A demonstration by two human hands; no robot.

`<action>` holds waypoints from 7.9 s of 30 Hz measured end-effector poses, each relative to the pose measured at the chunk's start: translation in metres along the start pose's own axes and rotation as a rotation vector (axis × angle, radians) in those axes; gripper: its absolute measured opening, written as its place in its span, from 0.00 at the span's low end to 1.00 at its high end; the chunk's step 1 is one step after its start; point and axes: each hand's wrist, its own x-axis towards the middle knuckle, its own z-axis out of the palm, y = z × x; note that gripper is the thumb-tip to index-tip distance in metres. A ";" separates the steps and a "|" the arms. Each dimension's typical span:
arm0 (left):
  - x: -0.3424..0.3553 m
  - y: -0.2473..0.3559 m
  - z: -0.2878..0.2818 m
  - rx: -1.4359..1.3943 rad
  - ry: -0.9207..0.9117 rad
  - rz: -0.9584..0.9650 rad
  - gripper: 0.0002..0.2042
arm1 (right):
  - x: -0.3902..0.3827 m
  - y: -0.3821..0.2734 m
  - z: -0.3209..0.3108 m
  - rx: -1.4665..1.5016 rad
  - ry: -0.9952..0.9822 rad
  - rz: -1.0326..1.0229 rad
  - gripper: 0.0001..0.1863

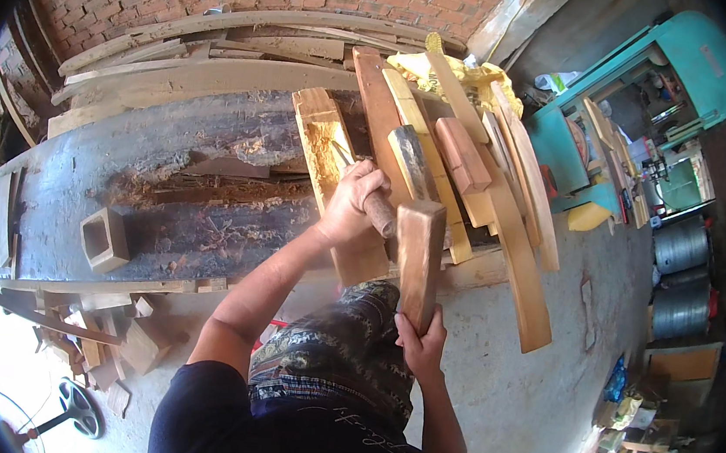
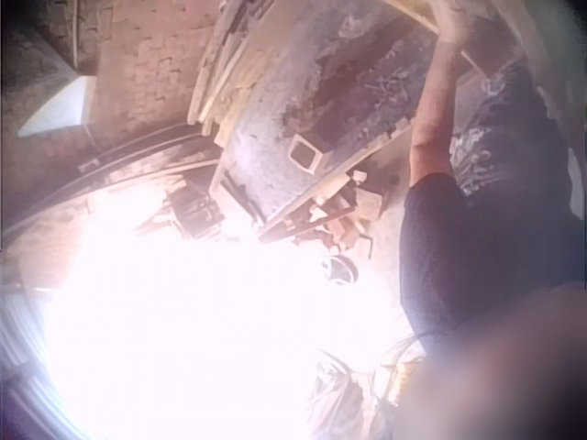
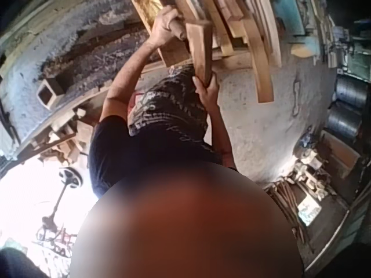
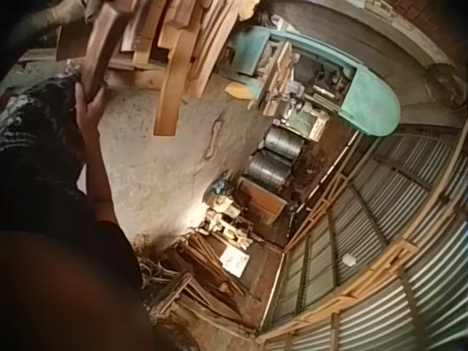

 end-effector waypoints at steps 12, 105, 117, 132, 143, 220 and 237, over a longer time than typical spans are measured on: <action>0.003 -0.007 0.008 0.065 0.008 0.057 0.14 | 0.006 0.019 -0.006 -0.004 0.012 -0.061 0.16; 0.000 -0.015 0.003 0.119 -0.101 0.040 0.15 | -0.006 -0.004 -0.016 0.208 0.118 -0.126 0.17; -0.064 0.006 -0.002 0.688 -0.239 0.172 0.15 | -0.011 0.025 0.002 0.217 -0.091 0.228 0.13; -0.089 -0.011 -0.059 0.536 -0.434 0.300 0.18 | -0.020 0.045 0.007 0.420 -0.395 0.240 0.17; -0.084 0.012 -0.061 0.513 -0.396 0.327 0.16 | -0.068 0.069 -0.051 0.167 -0.258 0.178 0.22; 0.113 -0.026 -0.063 -0.469 0.633 -0.213 0.16 | 0.135 -0.293 -0.003 -0.280 -0.135 -0.716 0.25; 0.152 -0.065 -0.059 -0.350 0.146 -0.479 0.13 | 0.163 -0.271 0.004 -0.483 -0.156 -0.177 0.29</action>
